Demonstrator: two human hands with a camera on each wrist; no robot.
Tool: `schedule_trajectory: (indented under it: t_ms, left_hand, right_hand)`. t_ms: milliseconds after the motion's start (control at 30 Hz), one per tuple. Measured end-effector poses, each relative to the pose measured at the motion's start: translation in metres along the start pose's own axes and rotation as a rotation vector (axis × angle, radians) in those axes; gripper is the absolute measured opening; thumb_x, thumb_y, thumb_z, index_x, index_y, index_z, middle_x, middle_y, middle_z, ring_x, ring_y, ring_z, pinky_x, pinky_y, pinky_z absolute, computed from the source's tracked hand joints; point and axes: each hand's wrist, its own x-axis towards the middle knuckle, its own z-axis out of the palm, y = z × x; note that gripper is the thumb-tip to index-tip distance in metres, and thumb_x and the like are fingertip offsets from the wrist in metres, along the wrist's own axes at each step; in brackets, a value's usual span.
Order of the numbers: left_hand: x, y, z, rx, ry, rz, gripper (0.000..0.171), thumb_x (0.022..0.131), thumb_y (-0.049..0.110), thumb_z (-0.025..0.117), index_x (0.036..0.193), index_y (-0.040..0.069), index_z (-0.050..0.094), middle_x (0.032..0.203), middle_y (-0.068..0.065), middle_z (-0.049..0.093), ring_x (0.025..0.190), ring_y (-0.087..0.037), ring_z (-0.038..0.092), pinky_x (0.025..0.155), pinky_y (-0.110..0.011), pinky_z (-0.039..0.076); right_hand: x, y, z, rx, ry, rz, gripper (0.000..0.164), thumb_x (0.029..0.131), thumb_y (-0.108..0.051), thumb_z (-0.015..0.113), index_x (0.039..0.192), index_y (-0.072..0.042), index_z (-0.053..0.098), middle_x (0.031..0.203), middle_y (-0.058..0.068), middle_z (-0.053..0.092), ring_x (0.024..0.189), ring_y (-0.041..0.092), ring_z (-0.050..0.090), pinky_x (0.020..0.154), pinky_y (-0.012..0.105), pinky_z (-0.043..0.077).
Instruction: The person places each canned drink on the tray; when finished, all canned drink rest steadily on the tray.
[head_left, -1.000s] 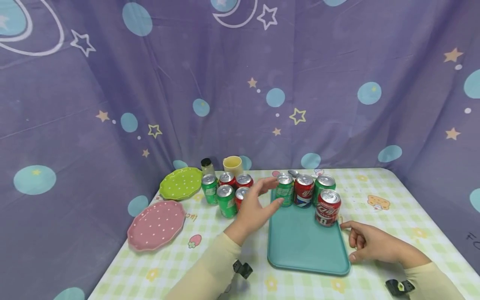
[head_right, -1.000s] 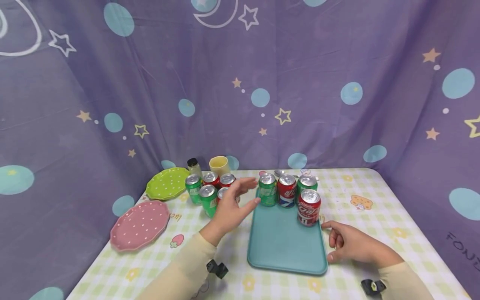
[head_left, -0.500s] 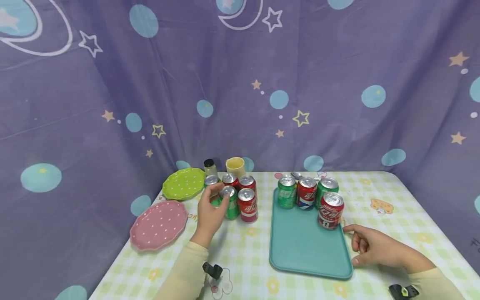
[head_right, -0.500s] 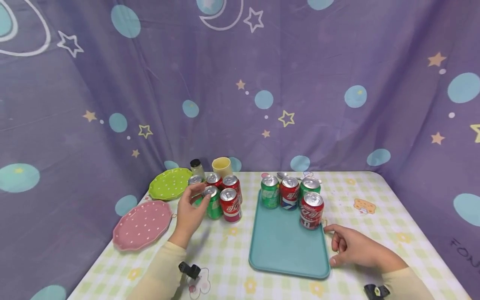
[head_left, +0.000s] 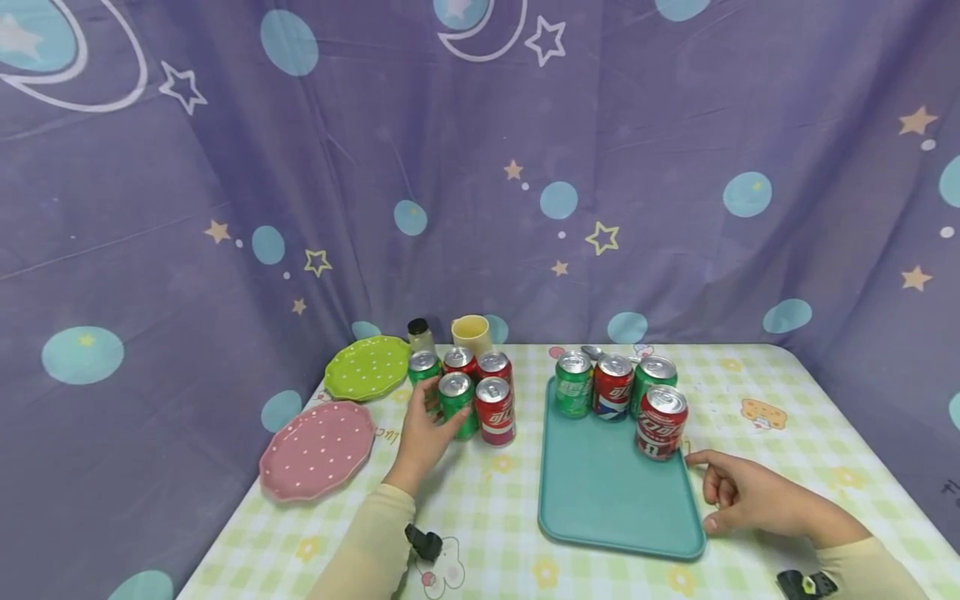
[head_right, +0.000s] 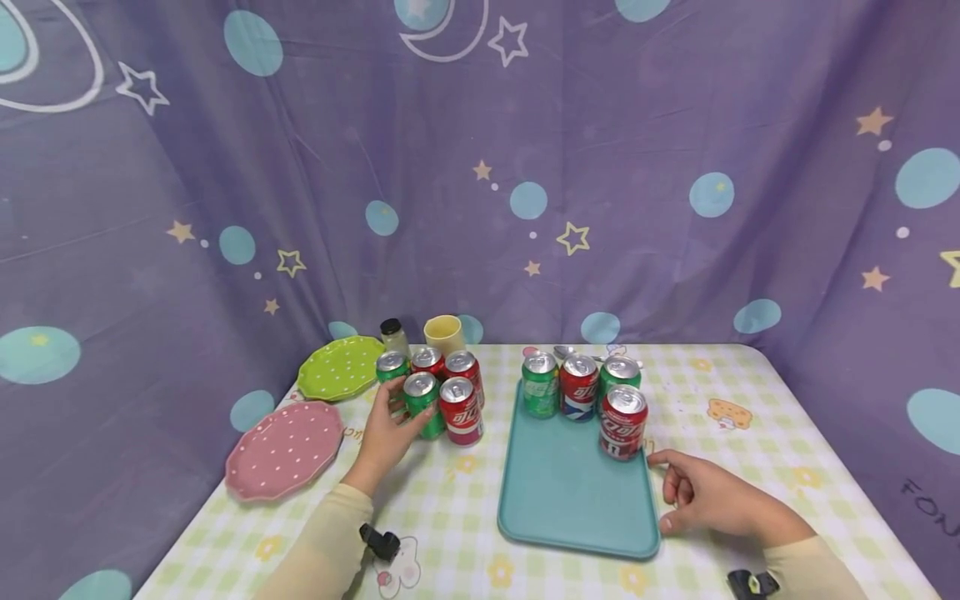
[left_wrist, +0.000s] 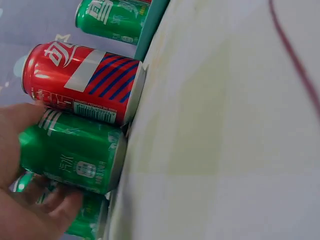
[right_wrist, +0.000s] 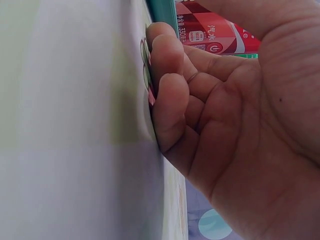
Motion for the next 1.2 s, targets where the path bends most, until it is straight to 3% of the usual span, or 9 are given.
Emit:
schedule_trajectory:
  t_ms: [167,300,767,1200]
  left_hand:
    - [-0.001,-0.008,0.001,0.083,-0.091,-0.092,0.080,0.089,0.017,0.086,0.152,0.008,0.039,0.144,-0.024,0.055,0.132,-0.041,0.057,0.108,-0.053,0.049]
    - [-0.002,-0.014,0.001,0.118,-0.119,-0.114,0.079,0.090,0.021,0.086,0.152,0.005,0.040,0.145,-0.025,0.056,0.133,-0.040,0.056,0.110,-0.054,0.047]
    - [-0.004,-0.023,0.004,0.058,-0.091,-0.071,0.079,0.088,0.020,0.087,0.152,0.007,0.043,0.140,-0.021,0.060,0.130,-0.038,0.057,0.108,-0.054,0.049]
    - [-0.004,-0.025,0.005,0.059,-0.024,-0.085,0.079,0.083,0.022,0.091,0.149,0.013,0.049,0.135,-0.017,0.063,0.126,-0.034,0.060,0.105,-0.051,0.051]
  right_hand:
    - [0.000,0.002,0.000,-0.013,0.006,0.007,0.089,0.083,-0.019,0.090,0.147,0.014,0.038,0.094,0.012,0.058,0.070,0.010,0.055,0.059,0.028,0.049]
    - [0.001,0.004,0.001,-0.008,0.000,0.009,0.089,0.083,-0.019,0.090,0.148,0.014,0.038,0.094,0.012,0.058,0.070,0.010,0.055,0.059,0.028,0.049]
    - [0.000,0.001,0.000,0.005,-0.007,0.007,0.088,0.084,-0.018,0.089,0.148,0.014,0.037,0.095,0.014,0.058,0.069,0.009,0.054,0.058,0.029,0.049]
    - [0.001,0.002,0.000,0.004,-0.003,0.005,0.089,0.083,-0.018,0.090,0.148,0.014,0.037,0.094,0.013,0.058,0.070,0.009,0.054,0.058,0.028,0.049]
